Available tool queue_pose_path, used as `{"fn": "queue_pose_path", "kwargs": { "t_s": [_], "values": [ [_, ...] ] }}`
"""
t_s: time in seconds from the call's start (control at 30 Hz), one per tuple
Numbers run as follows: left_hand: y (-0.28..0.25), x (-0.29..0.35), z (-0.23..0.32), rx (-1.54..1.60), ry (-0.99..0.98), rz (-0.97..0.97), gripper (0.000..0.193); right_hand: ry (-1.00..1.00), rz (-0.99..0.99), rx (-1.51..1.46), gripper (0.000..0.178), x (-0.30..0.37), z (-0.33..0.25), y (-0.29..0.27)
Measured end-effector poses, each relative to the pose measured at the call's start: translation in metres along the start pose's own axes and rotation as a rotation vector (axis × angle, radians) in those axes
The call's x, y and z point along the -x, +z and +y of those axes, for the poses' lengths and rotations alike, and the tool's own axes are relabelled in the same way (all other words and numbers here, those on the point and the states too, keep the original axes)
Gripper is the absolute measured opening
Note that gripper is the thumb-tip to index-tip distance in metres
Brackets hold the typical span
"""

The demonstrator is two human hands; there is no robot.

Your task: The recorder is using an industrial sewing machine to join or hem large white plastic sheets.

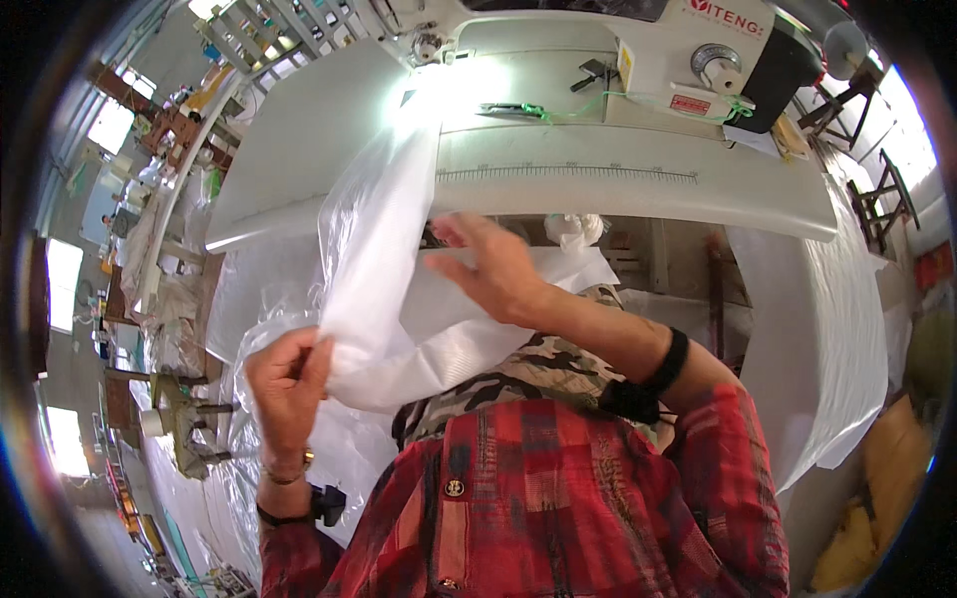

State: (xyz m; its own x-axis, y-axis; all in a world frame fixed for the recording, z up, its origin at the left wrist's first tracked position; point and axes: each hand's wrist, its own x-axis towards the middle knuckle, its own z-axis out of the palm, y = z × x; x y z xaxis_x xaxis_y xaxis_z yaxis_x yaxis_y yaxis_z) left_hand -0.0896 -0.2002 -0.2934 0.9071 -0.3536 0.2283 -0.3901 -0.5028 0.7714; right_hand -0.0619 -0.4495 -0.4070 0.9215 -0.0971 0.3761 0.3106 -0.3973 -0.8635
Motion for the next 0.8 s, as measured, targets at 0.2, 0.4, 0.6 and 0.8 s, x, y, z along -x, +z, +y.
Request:
{"fn": "queue_pose_path", "kwargs": {
  "t_s": [0.2, 0.4, 0.6, 0.8],
  "values": [
    [-0.03, -0.046, 0.059, -0.379, 0.309, -0.175, 0.008, -0.472, -0.741, 0.007, 0.041, -0.065, -0.059, 0.124],
    [0.003, -0.012, -0.001, -0.408, 0.352, -0.416, 0.008, -0.545, -0.681, 0.027, 0.043, -0.052, -0.007, 0.137],
    [0.056, 0.021, -0.061, -0.421, 0.286, -0.302, 0.012, -0.296, -0.956, 0.434, 0.04, -0.03, 0.029, 0.046],
    [0.069, 0.03, -0.057, -0.285, 0.182, -0.112, 0.014, -0.473, -0.495, 0.794, 0.024, -0.112, -0.009, -0.038]
  ]
}}
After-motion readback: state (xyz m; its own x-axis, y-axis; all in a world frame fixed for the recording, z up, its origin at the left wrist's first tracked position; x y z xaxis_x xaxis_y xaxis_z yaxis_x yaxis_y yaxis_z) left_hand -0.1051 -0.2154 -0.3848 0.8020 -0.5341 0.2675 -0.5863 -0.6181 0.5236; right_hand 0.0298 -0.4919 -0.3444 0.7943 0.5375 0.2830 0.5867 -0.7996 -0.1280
